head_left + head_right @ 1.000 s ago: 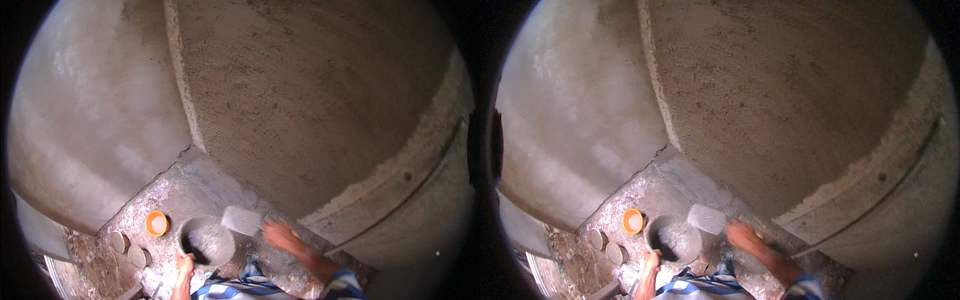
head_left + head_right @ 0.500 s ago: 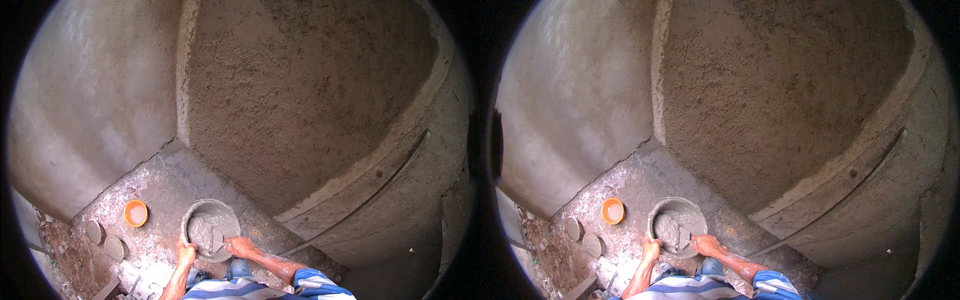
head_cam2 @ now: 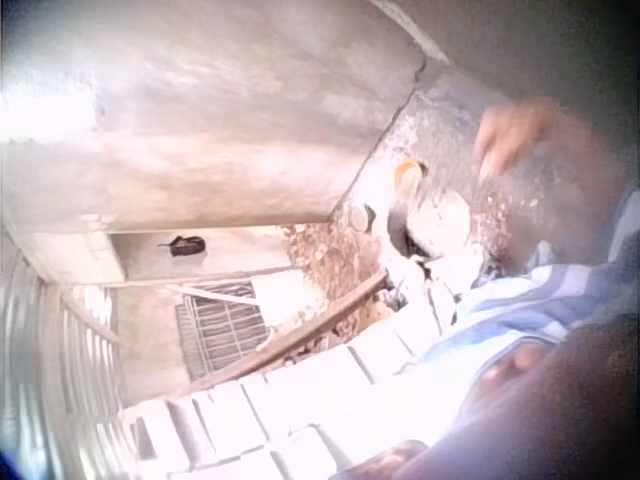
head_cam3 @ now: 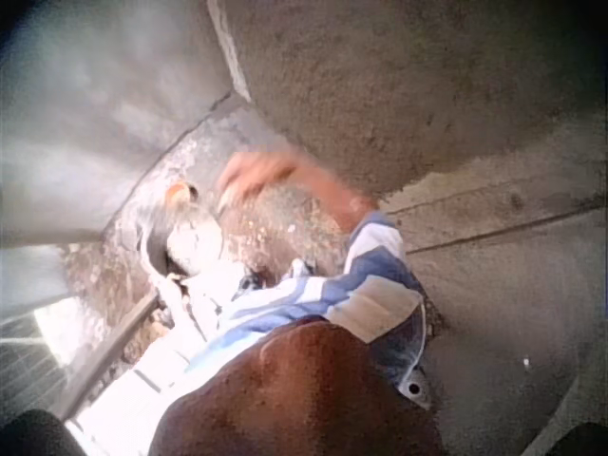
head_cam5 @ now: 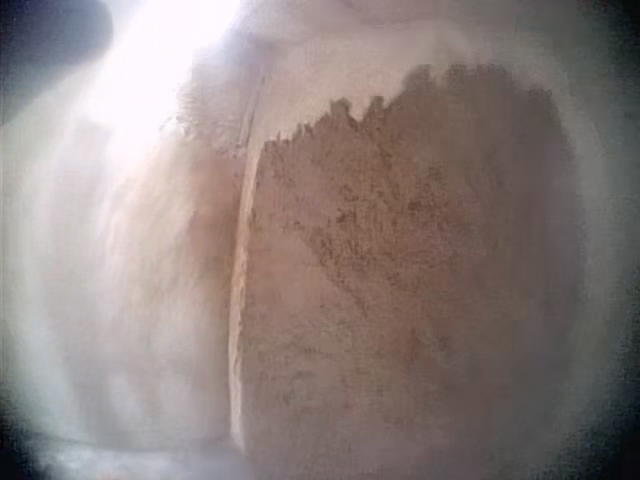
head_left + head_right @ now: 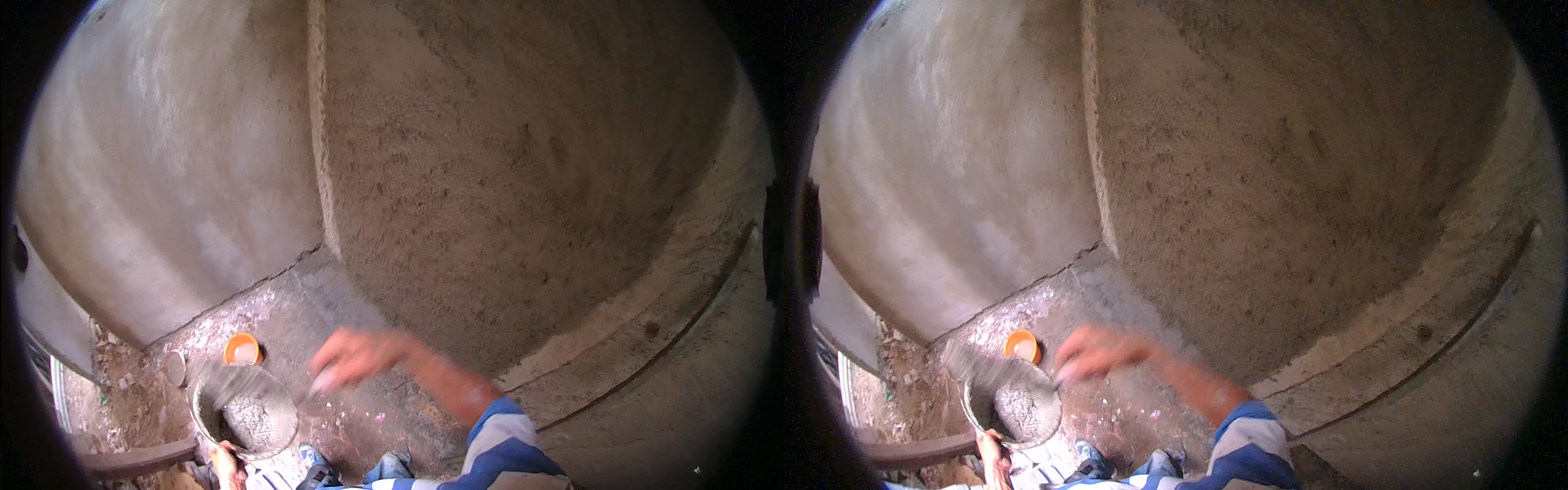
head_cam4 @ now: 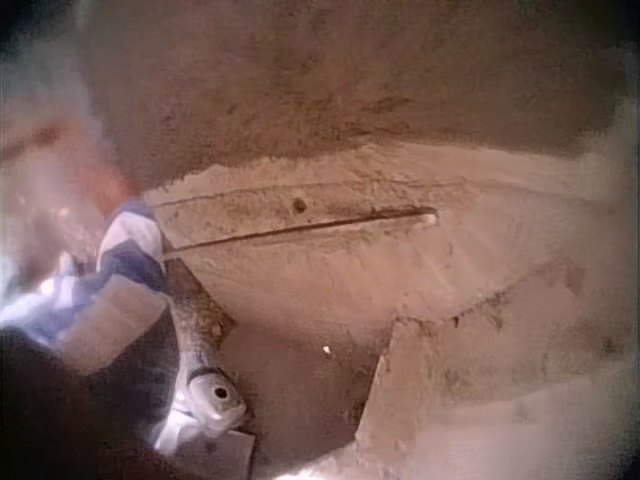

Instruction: The person mixes cement in a small bucket using a trowel and applies the plaster to a concrete wall.

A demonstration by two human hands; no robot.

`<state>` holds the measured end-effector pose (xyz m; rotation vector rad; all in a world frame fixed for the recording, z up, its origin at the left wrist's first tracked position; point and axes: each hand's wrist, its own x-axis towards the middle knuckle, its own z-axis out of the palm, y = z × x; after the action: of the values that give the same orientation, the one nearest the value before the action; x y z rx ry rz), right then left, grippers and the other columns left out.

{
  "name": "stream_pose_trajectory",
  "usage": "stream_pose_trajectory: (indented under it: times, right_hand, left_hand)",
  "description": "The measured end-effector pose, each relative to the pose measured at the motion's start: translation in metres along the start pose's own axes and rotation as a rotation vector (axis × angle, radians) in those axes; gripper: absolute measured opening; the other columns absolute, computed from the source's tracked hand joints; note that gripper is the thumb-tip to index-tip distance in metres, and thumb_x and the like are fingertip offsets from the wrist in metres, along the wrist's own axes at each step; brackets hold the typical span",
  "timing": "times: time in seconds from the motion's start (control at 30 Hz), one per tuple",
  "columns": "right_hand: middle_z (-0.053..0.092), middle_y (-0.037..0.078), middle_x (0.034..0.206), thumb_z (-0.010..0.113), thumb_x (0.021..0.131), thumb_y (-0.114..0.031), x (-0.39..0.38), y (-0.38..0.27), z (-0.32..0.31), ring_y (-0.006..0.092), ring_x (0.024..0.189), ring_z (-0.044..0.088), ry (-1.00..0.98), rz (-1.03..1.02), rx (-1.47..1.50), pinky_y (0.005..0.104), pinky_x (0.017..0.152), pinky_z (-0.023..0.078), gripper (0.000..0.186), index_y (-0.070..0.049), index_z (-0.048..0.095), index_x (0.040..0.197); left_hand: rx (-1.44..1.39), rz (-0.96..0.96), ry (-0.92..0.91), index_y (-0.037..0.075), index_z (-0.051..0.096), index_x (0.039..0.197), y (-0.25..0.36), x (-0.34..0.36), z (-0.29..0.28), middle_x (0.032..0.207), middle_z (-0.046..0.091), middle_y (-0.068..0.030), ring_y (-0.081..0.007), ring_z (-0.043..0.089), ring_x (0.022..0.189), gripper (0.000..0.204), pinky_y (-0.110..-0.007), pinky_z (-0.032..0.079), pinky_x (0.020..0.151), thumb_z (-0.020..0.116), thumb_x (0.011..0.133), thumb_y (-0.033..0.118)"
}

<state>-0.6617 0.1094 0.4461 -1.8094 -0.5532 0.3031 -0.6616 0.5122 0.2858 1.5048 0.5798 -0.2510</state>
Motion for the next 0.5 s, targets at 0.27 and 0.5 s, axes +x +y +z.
stream_pose_trajectory:
  times: [0.27,0.5]
  right_hand:
    - [0.052,0.010,0.062,0.051,0.088,-0.025,-0.285,0.119,0.098,0.0225,0.055,0.049,1.831,0.686,-0.137,0.0352,0.054,0.041,0.027,-0.001,0.052,0.076]
    - [0.061,0.022,0.093,0.055,0.080,-0.025,-0.257,0.161,0.193,0.0375,0.091,0.059,0.669,0.995,-0.388,0.0466,0.074,0.049,0.022,-0.006,0.060,0.089]
  left_hand:
    - [0.293,0.093,0.124,0.004,0.051,0.062,-0.033,-0.018,0.013,0.051,0.043,-0.0037,-0.0168,0.040,0.044,0.004,-0.032,0.028,0.038,0.050,0.058,0.005]
    - [0.382,-0.108,-0.230,0.002,0.053,0.095,-0.087,-0.019,0.103,0.066,0.052,-0.0049,-0.0154,0.048,0.054,0.029,-0.030,0.037,0.044,0.050,0.067,-0.003]
